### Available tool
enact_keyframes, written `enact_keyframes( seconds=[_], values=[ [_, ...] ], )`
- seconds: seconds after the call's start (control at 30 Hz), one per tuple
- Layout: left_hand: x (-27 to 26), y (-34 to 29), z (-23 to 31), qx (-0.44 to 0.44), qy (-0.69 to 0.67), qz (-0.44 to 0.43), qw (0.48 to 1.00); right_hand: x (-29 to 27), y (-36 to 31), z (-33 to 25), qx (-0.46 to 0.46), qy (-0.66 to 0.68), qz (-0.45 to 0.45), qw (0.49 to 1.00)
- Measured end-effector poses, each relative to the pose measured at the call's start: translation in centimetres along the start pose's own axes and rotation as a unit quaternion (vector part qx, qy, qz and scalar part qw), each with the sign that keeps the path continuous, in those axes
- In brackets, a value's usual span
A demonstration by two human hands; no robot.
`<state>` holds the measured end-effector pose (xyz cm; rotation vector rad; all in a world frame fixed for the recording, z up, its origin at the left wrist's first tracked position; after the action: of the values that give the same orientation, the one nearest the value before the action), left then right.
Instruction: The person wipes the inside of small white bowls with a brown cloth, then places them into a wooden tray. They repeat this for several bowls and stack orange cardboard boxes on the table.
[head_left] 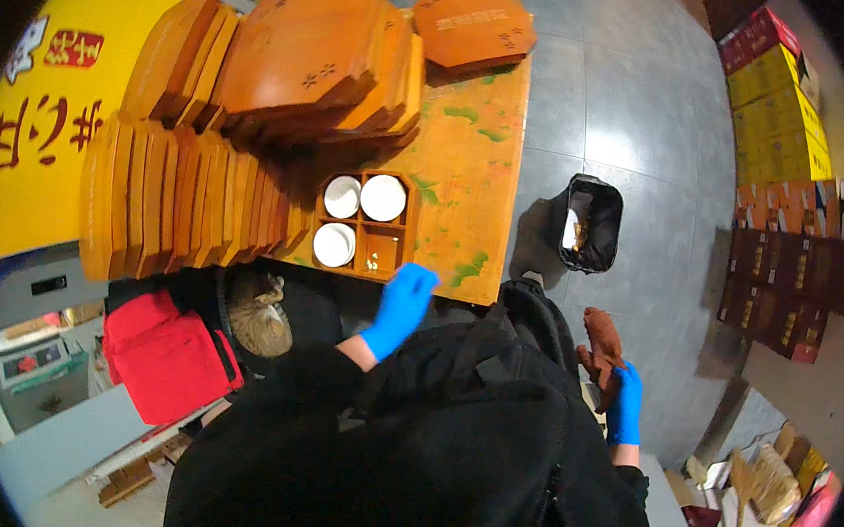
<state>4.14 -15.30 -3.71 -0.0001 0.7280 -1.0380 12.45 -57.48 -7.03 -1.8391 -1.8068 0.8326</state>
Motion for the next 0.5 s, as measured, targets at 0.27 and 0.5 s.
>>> enact_keyframes(
  seconds=[0.27, 0.5],
  values=[
    [-5.1, 3.8, -6.9, 0.095, 0.252, -0.028, 0.963, 6.2, 0.7, -3.3, -0.03, -0.108, -0.118, 0.987],
    [-4.2, 6.2, -7.4, 0.19, 0.435, -0.163, 0.865, 8.9, -0.8, -2.7, -0.031, -0.13, -0.132, 0.982]
  ],
)
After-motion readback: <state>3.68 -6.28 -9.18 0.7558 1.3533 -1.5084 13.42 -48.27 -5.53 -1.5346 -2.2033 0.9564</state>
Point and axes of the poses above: each hand's wrist, its own y-axis towards the middle knuckle, its own x-axis out of the palm, z = x × y, the point moved 3 cm from there along y, towards the middle knuckle, and after that the axes turned 9 degrees about -x, right-handed, at the moved point
